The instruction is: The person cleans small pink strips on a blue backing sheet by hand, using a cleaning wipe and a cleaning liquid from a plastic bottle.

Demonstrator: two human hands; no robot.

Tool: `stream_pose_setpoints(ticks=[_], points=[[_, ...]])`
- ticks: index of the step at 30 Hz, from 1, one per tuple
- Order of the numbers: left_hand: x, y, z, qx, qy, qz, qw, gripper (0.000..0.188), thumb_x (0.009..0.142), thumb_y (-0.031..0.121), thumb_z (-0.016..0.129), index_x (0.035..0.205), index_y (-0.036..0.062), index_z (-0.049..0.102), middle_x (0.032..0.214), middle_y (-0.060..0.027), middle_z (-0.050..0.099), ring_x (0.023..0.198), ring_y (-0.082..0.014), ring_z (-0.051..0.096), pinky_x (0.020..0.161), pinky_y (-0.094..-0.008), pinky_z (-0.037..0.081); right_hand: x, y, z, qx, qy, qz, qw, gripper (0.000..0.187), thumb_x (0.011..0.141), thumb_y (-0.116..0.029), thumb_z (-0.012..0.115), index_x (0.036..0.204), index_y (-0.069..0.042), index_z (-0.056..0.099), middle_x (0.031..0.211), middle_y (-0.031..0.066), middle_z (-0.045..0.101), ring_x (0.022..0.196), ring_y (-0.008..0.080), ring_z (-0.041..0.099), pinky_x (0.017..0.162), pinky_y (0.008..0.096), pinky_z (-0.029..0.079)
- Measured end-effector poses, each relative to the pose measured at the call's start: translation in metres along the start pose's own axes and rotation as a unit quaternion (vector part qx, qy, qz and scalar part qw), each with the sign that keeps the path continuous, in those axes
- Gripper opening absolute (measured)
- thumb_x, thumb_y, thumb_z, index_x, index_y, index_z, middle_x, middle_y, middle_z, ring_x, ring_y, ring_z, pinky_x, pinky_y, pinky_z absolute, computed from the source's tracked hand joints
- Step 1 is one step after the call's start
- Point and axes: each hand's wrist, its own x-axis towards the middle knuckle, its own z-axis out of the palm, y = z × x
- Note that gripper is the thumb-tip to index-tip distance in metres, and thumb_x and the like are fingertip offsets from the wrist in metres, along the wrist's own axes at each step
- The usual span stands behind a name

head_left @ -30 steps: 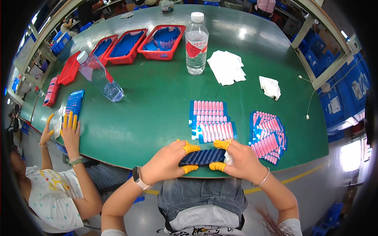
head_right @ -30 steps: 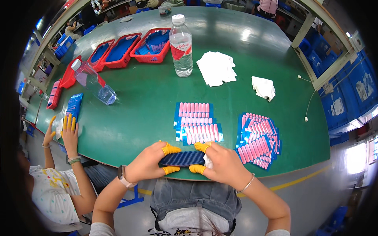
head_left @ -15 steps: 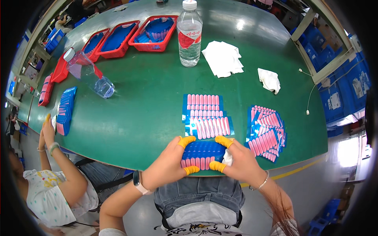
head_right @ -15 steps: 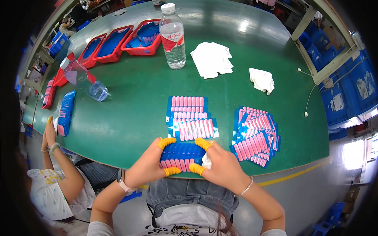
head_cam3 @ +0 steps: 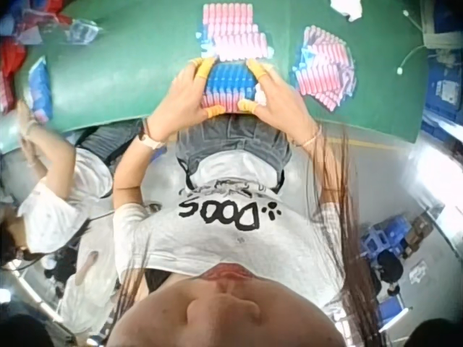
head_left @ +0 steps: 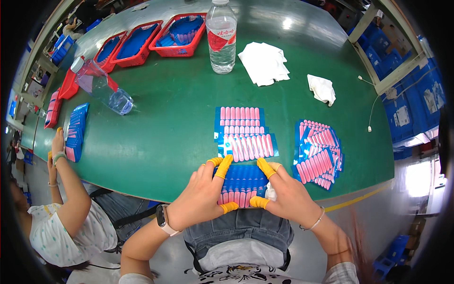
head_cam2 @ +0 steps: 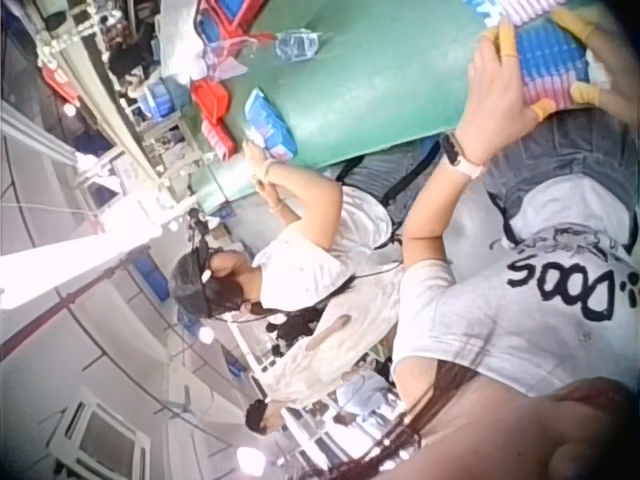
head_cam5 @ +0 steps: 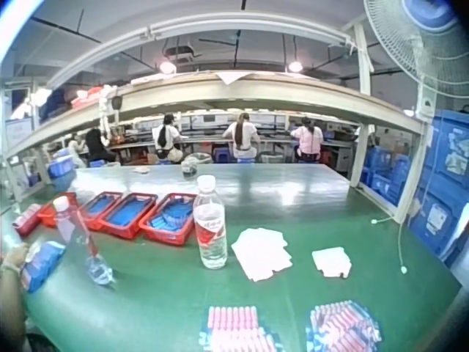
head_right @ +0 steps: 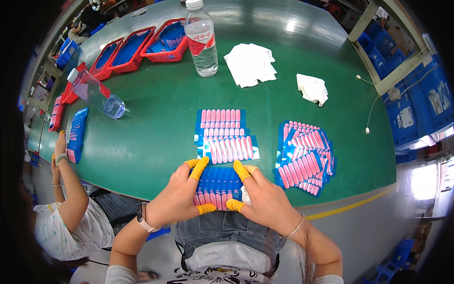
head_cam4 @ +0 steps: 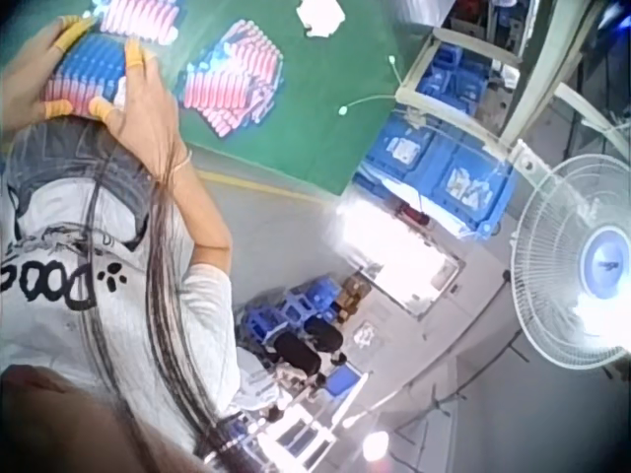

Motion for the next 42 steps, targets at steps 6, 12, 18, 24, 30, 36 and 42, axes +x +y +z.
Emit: stream_pose_setpoints(ticks=[6,12,18,24,30,36,42], points=[[-0.008,0.005,0.009,-0.05,0.04,-0.01,0.998,0.066,0.071,0.015,0.085,0.126,-0.0012,0.052,0.118,-0.0197,0.051,0.107,-0.0388,0.055,0.09,-0.0421,0.048,-0.004,-0.006,0.006,0.013,0.01,0.025,1.0,0.061,0.083,-0.029,0.074,0.134,-0.002,0.053,0.111,0.0157,0.058,0.082,0.0336,0.065,0.067,0.0409,0.053],[-0.012,0.013,0.016,-0.031,0.135,-0.008,0.99,0.046,0.071,0.008,0.083,0.109,0.0017,0.058,0.098,-0.0156,0.06,0.086,-0.036,0.063,0.076,-0.0425,0.052,0.002,0.002,0.007,0.049,0.039,-0.004,0.998,0.049,0.082,-0.026,0.075,0.124,-0.005,0.061,0.105,0.0123,0.061,0.079,0.0313,0.065,0.064,0.0389,0.053],[-0.008,-0.006,0.002,0.017,0.158,0.033,0.987,0.044,0.064,0.008,0.085,0.101,0.0055,0.062,0.09,-0.0132,0.065,0.085,-0.0349,0.063,0.074,-0.0417,0.051,0.007,-0.003,0.021,0.07,0.053,-0.04,0.995,0.052,0.081,-0.027,0.075,0.126,-0.006,0.061,0.11,0.01,0.061,0.085,0.0313,0.066,0.07,0.0407,0.055],[-0.005,-0.036,-0.035,0.121,0.214,-0.027,0.969,0.046,0.06,0.007,0.087,0.1,0.0056,0.065,0.091,-0.0118,0.067,0.086,-0.0327,0.061,0.075,-0.0389,0.05,0.036,-0.015,0.036,0.126,0.075,-0.033,0.989,0.07,0.083,-0.031,0.074,0.14,-0.004,0.045,0.137,0.0155,0.041,0.094,0.0361,0.063,0.078,0.0446,0.054],[0.015,-0.101,-0.071,-0.003,0.238,-0.128,0.963,0.05,0.064,0.007,0.089,0.103,-0.0018,0.058,0.094,-0.0164,0.068,0.088,-0.0286,0.067,0.081,-0.036,0.053,0.032,-0.008,0.035,0.259,0.073,-0.001,0.963,0.068,0.086,-0.028,0.073,0.142,-0.003,0.045,0.126,0.0169,0.047,0.097,0.0328,0.06,0.083,0.0385,0.05],[0.026,-0.124,-0.096,0.046,0.212,-0.114,0.97,0.051,0.064,0.007,0.088,0.105,-0.0024,0.059,0.099,-0.0176,0.066,0.093,-0.0348,0.064,0.083,-0.0381,0.052,0.017,0.009,0.032,0.306,0.076,0.021,0.949,0.044,0.086,-0.014,0.072,0.126,-0.001,0.06,0.103,0.0133,0.06,0.092,0.0281,0.062,0.081,0.0347,0.05],[0.017,-0.114,-0.1,0.159,0.201,-0.074,0.964,0.064,0.064,0.018,0.09,0.119,-0.0006,0.061,0.112,-0.0181,0.061,0.109,-0.037,0.057,0.095,-0.0409,0.047,0.011,0.013,0.022,0.325,0.101,0.068,0.938,0.04,0.084,-0.007,0.074,0.122,-0.001,0.064,0.107,0.0097,0.063,0.094,0.019,0.064,0.082,0.0286,0.051]])
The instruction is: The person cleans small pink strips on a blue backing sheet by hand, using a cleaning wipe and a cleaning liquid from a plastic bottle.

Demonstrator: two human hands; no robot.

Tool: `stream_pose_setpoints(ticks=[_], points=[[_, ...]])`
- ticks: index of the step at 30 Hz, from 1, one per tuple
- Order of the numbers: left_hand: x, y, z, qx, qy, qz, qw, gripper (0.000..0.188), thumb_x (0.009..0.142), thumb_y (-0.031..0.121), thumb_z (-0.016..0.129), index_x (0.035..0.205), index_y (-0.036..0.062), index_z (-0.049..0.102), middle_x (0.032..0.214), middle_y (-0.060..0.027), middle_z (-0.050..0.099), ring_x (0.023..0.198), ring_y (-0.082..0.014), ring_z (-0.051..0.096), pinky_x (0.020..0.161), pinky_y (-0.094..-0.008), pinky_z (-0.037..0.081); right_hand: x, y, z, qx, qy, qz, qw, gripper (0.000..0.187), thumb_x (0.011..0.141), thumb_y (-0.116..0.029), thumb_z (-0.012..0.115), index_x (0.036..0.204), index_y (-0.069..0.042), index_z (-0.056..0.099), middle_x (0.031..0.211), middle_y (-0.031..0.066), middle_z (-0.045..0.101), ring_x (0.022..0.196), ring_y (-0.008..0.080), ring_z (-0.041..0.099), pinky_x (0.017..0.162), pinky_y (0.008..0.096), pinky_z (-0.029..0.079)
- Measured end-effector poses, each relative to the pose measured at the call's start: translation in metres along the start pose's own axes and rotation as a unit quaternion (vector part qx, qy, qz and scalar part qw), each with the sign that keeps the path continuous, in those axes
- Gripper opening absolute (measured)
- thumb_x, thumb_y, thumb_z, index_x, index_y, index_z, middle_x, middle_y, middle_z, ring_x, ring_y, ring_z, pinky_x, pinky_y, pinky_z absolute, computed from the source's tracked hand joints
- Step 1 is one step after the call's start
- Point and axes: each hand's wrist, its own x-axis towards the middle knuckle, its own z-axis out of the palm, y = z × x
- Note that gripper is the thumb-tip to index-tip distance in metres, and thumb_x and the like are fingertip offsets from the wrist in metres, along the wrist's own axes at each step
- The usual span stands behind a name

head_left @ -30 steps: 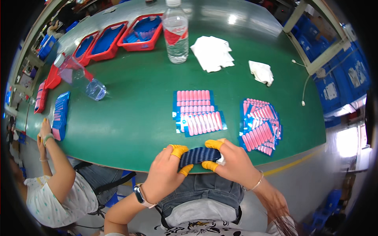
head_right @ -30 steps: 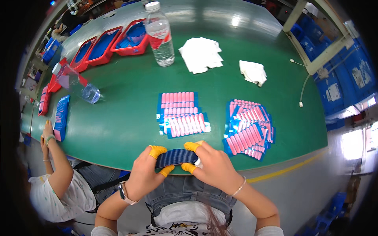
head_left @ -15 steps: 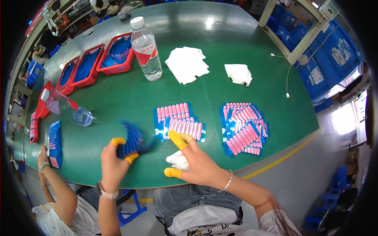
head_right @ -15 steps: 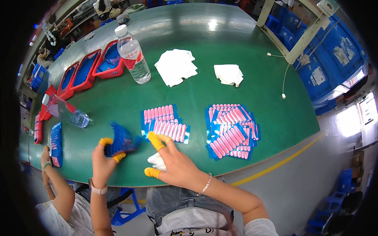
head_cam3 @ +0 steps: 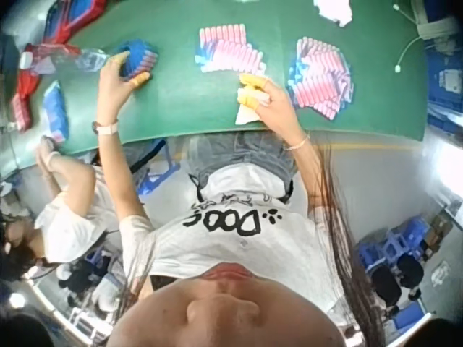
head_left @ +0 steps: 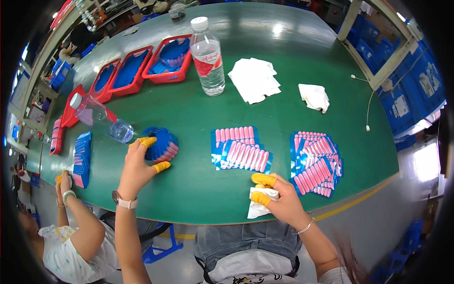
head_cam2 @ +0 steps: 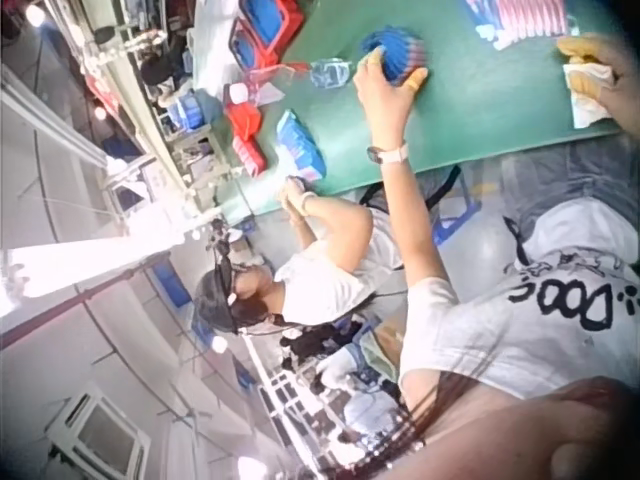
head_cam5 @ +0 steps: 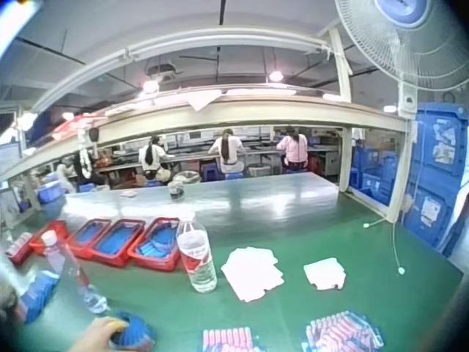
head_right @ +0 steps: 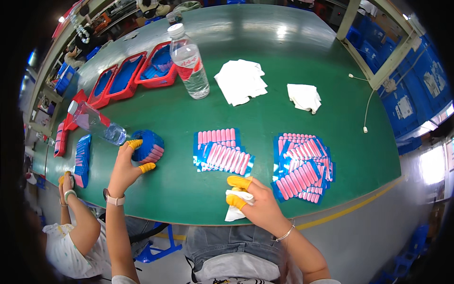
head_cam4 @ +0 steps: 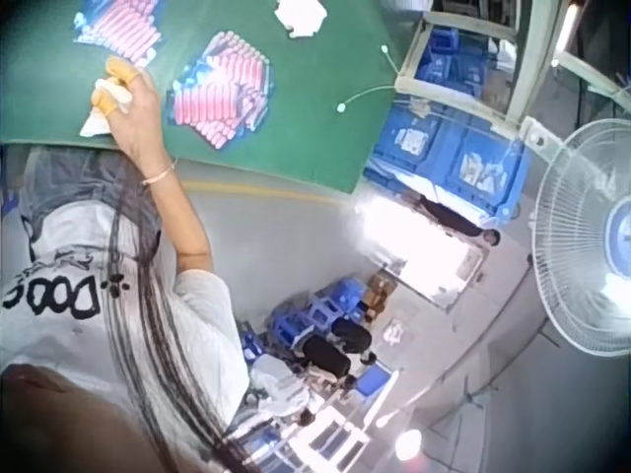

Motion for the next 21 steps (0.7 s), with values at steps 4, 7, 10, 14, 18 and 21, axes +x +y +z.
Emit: stream_pose_setpoints(ticks=[4,7,10,14,18,21], points=[[-0.002,-0.002,-0.017,-0.054,-0.002,0.0,0.999,0.06,0.072,0.018,0.086,0.123,0.0002,0.061,0.116,-0.0177,0.062,0.111,-0.035,0.058,0.097,-0.04,0.046,-0.003,0.002,0.0,0.009,0.012,0.017,1.0,0.038,0.084,-0.007,0.075,0.121,-0.001,0.065,0.104,0.008,0.063,0.093,0.0164,0.064,0.081,0.0271,0.05],[-0.011,0.011,-0.035,-0.103,0.04,-0.107,0.988,0.05,0.08,0.014,0.08,0.125,0.0024,0.062,0.119,-0.0124,0.067,0.114,-0.027,0.062,0.099,-0.0381,0.045,-0.005,0.005,-0.004,0.01,0.054,-0.002,0.998,0.036,0.084,-0.007,0.076,0.118,0.001,0.066,0.103,0.0082,0.063,0.093,0.0152,0.063,0.082,0.0264,0.05],[-0.02,0.026,-0.042,-0.068,0.139,-0.149,0.977,0.037,0.084,0.01,0.075,0.12,0.0024,0.065,0.112,-0.0126,0.07,0.108,-0.026,0.064,0.095,-0.0365,0.046,-0.008,0.014,-0.003,0.082,0.093,0.029,0.992,0.036,0.084,-0.007,0.076,0.117,0.002,0.066,0.104,0.0071,0.064,0.094,0.0148,0.063,0.083,0.0264,0.05],[-0.002,0.09,-0.014,-0.074,0.128,0.063,0.987,0.035,0.084,0.006,0.072,0.119,0.0029,0.066,0.117,-0.0141,0.066,0.109,-0.032,0.061,0.095,-0.0402,0.048,-0.015,0.014,-0.007,0.212,0.146,0.081,0.963,0.04,0.087,-0.009,0.076,0.123,0.001,0.062,0.109,0.0053,0.065,0.097,0.0124,0.062,0.086,0.0264,0.051],[0.019,0.118,0.064,0.013,-0.094,0.192,0.977,0.065,0.094,0.031,0.063,0.15,0.0105,0.038,0.156,-0.0176,0.032,0.148,-0.0392,0.021,0.117,-0.0617,0.016,-0.024,0.019,-0.005,0.342,0.159,0.107,0.92,0.043,0.086,-0.009,0.076,0.126,0.001,0.061,0.115,0.0066,0.066,0.101,0.0118,0.062,0.088,0.0262,0.051],[0.02,0.114,0.1,0.004,-0.143,0.2,0.969,0.063,0.097,0.035,0.058,0.151,0.0114,0.037,0.158,-0.0174,0.028,0.149,-0.04,0.015,0.116,-0.0644,0.012,-0.034,0.014,-0.01,0.312,0.189,0.098,0.926,0.044,0.086,-0.009,0.077,0.125,0.001,0.061,0.113,0.0059,0.066,0.101,0.0113,0.061,0.088,0.0259,0.05]])
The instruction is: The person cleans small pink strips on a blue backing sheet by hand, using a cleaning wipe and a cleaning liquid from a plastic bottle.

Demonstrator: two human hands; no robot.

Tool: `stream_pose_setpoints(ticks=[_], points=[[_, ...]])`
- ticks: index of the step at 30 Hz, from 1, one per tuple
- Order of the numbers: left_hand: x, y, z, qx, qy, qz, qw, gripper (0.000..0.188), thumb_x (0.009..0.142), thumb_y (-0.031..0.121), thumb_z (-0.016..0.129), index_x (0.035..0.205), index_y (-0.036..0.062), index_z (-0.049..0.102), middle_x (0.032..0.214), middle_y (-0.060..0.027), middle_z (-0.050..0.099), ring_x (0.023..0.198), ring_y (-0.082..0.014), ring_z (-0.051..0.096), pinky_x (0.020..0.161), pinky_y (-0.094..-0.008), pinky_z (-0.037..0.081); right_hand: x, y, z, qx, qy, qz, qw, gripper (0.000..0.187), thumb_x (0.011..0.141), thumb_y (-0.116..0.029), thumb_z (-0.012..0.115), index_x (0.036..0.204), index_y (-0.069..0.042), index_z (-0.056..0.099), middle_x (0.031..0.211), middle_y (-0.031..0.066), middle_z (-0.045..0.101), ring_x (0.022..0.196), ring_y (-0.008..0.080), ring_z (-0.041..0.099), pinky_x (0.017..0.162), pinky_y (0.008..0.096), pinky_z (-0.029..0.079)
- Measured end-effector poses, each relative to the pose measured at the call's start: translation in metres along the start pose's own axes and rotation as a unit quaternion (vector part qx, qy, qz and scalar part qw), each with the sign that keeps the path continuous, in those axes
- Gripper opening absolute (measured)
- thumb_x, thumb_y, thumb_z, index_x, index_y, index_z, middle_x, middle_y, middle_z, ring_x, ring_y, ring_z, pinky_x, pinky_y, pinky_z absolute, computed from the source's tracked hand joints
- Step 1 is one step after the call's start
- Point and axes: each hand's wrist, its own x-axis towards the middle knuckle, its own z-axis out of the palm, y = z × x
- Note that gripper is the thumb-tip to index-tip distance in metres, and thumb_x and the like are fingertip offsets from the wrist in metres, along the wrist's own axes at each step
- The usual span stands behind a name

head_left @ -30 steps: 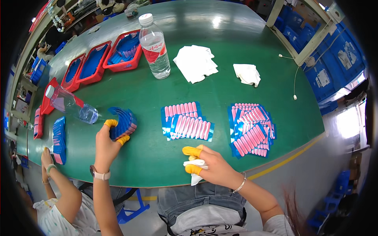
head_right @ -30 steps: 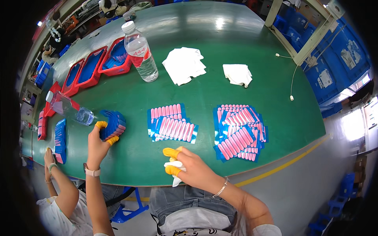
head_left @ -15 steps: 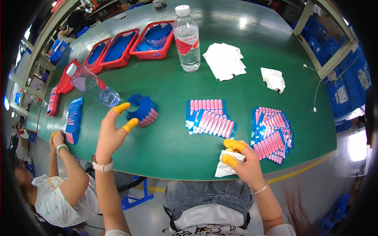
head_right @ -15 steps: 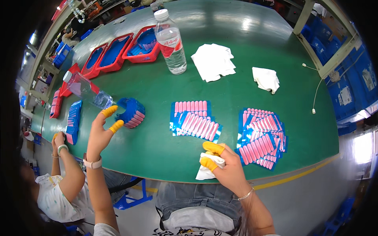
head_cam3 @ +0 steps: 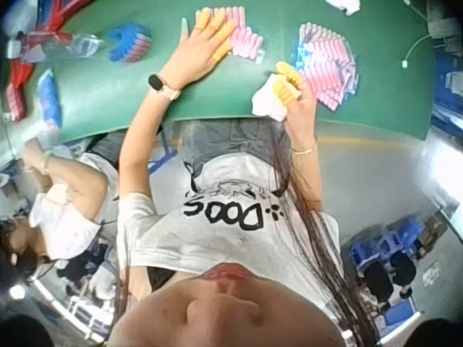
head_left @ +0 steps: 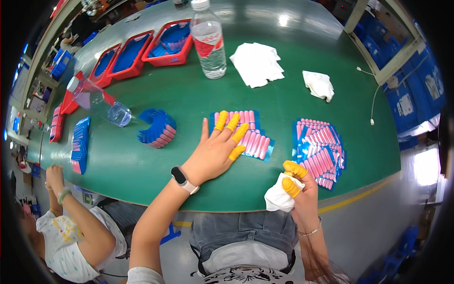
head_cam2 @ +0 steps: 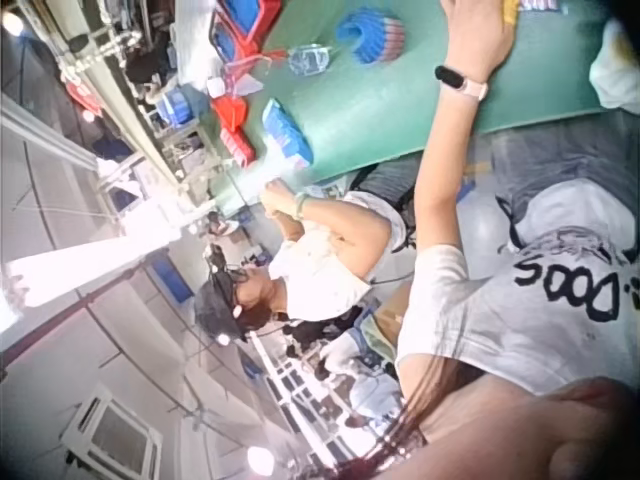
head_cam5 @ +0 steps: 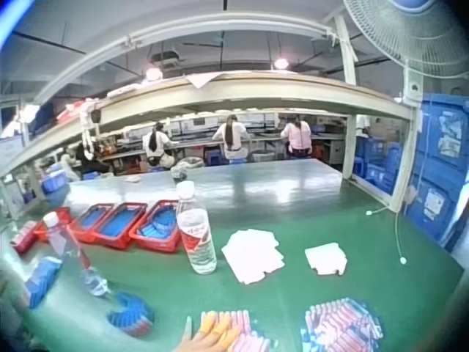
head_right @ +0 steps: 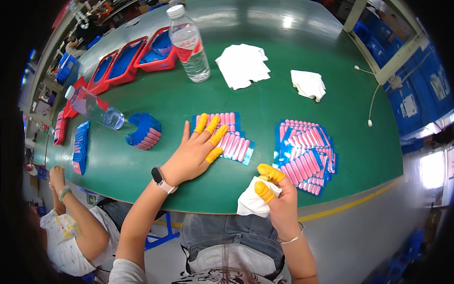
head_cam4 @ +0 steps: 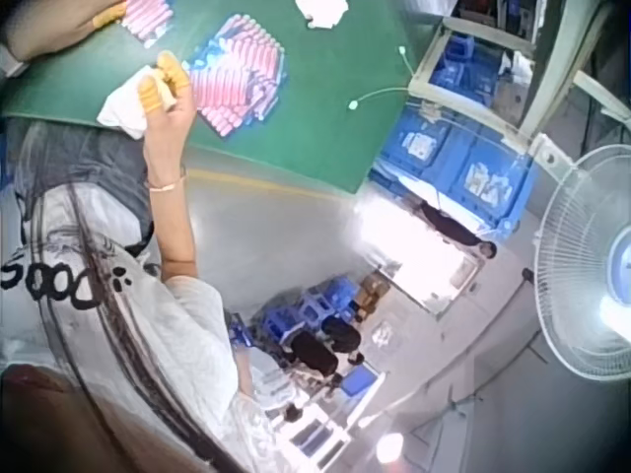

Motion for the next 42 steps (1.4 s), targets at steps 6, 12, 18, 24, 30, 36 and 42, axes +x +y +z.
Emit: stream_pose_setpoints(ticks=[6,12,18,24,30,36,42], points=[[-0.04,0.039,0.002,0.012,-0.03,-0.044,0.998,0.066,0.094,0.04,0.06,0.15,0.0114,0.04,0.158,-0.0188,0.029,0.147,-0.0469,0.016,0.112,-0.071,0.009,-0.006,-0.005,-0.022,-0.056,0.017,-0.013,0.998,0.044,0.086,-0.012,0.078,0.125,0.001,0.061,0.113,0.0062,0.066,0.1,0.0114,0.061,0.09,0.0255,0.049],[-0.085,0.07,-0.002,-0.052,0.067,-0.054,0.995,0.056,0.088,0.028,0.067,0.138,0.0074,0.055,0.146,-0.0188,0.044,0.141,-0.045,0.031,0.112,-0.0693,0.014,0.001,0.008,-0.002,-0.076,0.038,-0.087,0.993,0.042,0.089,-0.013,0.075,0.126,0.002,0.06,0.115,0.0064,0.066,0.104,0.0132,0.061,0.092,0.0275,0.048],[-0.114,0.095,0.002,-0.177,0.109,-0.119,0.971,0.053,0.091,0.03,0.066,0.136,0.0037,0.055,0.133,-0.021,0.052,0.127,-0.041,0.047,0.112,-0.0566,0.029,0.005,0.002,0.028,-0.057,-0.022,-0.099,0.993,0.036,0.093,-0.009,0.069,0.125,0.002,0.06,0.118,0.007,0.065,0.108,0.0134,0.06,0.096,0.0282,0.047],[-0.092,0.112,-0.018,-0.775,0.104,-0.227,0.58,0.067,0.103,0.038,0.051,0.154,0.0049,0.025,0.146,-0.0151,0.046,0.133,-0.0265,0.048,0.109,-0.0387,0.038,-0.016,-0.007,0.045,-0.117,-0.146,-0.104,0.977,0.042,0.092,-0.016,0.071,0.129,0.0,0.057,0.122,0.0089,0.063,0.108,0.0175,0.06,0.097,0.0311,0.046],[-0.095,0.116,-0.016,-0.917,-0.032,-0.246,0.313,0.071,0.102,0.055,0.042,0.15,0.0031,0.032,0.147,-0.0113,0.046,0.132,-0.0228,0.05,0.108,-0.0406,0.042,-0.022,-0.021,0.054,-0.33,-0.157,-0.366,0.856,0.065,0.083,-0.023,0.081,0.135,0.001,0.051,0.125,0.0159,0.06,0.109,0.0236,0.062,0.091,0.0351,0.051],[-0.113,0.129,-0.022,-0.889,-0.008,-0.252,0.382,0.051,0.104,0.027,0.052,0.146,0.0017,0.038,0.139,-0.0082,0.053,0.123,-0.0153,0.056,0.1,-0.033,0.048,-0.032,-0.017,0.04,-0.108,-0.107,-0.121,0.981,0.06,0.085,0.001,0.074,0.139,0.004,0.047,0.134,0.0151,0.056,0.117,0.0221,0.06,0.1,0.0359,0.049],[-0.128,0.144,-0.021,-0.776,0.058,-0.211,0.592,0.04,0.1,0.012,0.061,0.135,-0.004,0.051,0.123,-0.0088,0.064,0.107,-0.012,0.062,0.093,-0.0273,0.05,-0.051,-0.03,0.044,-0.075,-0.114,-0.155,0.978,0.054,0.086,-0.003,0.075,0.135,0.005,0.051,0.129,0.0142,0.061,0.116,0.0217,0.061,0.101,0.0349,0.048]])
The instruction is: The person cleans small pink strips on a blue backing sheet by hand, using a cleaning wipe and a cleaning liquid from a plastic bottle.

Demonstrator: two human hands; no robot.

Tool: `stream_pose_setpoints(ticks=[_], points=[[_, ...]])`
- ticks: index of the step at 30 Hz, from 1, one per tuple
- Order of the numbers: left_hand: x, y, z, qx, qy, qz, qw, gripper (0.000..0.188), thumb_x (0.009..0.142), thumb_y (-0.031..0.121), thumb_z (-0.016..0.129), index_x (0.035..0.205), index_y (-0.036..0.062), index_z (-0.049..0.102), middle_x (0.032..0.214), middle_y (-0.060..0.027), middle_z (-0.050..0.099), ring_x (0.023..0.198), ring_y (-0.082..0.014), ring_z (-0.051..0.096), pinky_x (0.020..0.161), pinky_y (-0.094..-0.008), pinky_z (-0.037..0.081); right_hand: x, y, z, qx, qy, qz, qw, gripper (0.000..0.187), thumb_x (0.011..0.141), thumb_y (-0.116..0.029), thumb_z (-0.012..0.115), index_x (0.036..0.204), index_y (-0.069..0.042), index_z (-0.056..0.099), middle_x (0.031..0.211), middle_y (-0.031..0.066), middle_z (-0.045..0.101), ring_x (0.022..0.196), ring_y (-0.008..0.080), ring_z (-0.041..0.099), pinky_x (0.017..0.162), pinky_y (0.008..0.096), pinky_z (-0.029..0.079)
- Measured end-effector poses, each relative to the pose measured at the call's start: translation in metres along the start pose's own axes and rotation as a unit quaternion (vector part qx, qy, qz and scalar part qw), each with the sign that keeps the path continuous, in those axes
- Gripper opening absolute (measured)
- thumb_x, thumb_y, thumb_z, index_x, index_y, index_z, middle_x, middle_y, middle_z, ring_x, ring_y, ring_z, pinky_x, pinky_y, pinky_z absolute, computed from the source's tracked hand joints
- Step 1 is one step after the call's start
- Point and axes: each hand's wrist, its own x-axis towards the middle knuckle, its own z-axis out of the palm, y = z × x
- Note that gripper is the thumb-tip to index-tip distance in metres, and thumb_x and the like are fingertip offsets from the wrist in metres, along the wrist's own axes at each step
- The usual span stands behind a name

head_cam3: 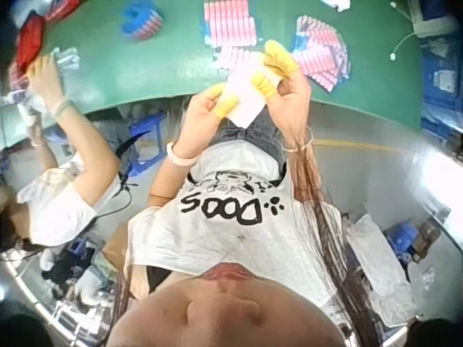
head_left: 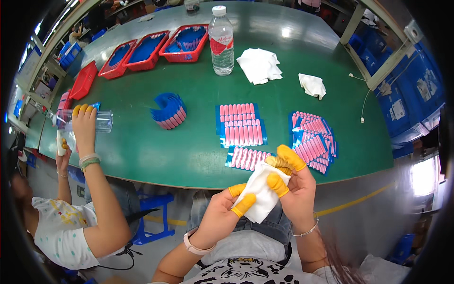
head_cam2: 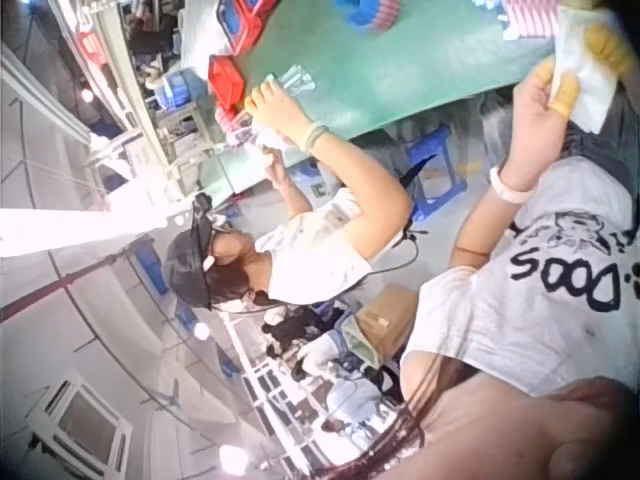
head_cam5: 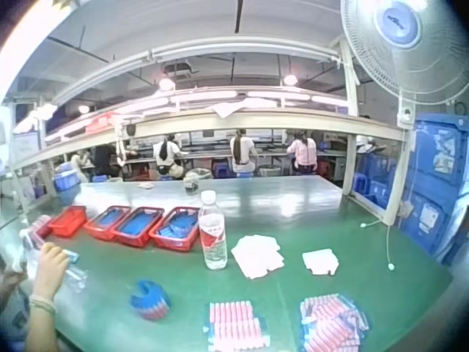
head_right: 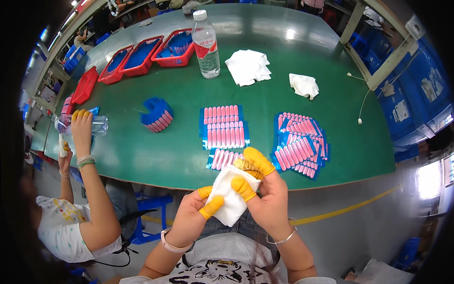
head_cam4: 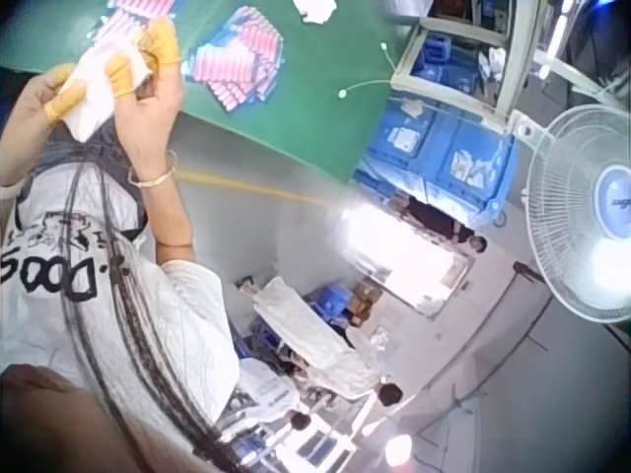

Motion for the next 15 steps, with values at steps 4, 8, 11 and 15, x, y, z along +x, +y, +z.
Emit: stream_pose_setpoints(ticks=[4,8,11,15], points=[[-0.011,0.007,0.015,-0.026,0.02,0.074,0.997,0.035,0.1,0.013,0.06,0.13,-0.004,0.055,0.117,-0.0075,0.067,0.103,-0.0111,0.063,0.091,-0.0267,0.051,-0.011,-0.009,-0.008,0.018,-0.054,0.011,0.998,0.049,0.089,-0.003,0.072,0.133,0.004,0.052,0.124,0.0119,0.063,0.113,0.0188,0.062,0.098,0.0329,0.049],[-0.02,0.007,0.013,0.03,-0.006,0.094,0.995,0.032,0.099,0.015,0.062,0.125,-0.0036,0.06,0.112,-0.0063,0.068,0.098,-0.0095,0.063,0.086,-0.0254,0.051,-0.025,-0.01,-0.016,0.059,-0.055,0.029,0.996,0.049,0.087,-0.001,0.073,0.131,0.002,0.052,0.118,0.0095,0.065,0.11,0.0169,0.062,0.097,0.0312,0.05],[-0.025,0.01,0.011,0.081,0.001,0.105,0.991,0.032,0.098,0.016,0.065,0.123,-0.0033,0.062,0.107,-0.0053,0.069,0.093,-0.0087,0.064,0.082,-0.0249,0.052,-0.026,-0.014,-0.015,0.094,-0.06,0.0,0.994,0.05,0.087,0.003,0.072,0.131,0.002,0.051,0.119,0.0097,0.063,0.111,0.0167,0.061,0.096,0.0315,0.05],[-0.024,0.014,0.024,0.231,-0.057,0.114,0.965,0.032,0.094,0.017,0.069,0.118,-0.0029,0.064,0.094,-0.0041,0.072,0.08,-0.0068,0.063,0.073,-0.0255,0.053,-0.029,-0.032,-0.028,0.015,-0.106,-0.049,0.993,0.055,0.087,0.005,0.07,0.136,0.001,0.046,0.123,0.011,0.06,0.114,0.0173,0.059,0.097,0.033,0.051]])
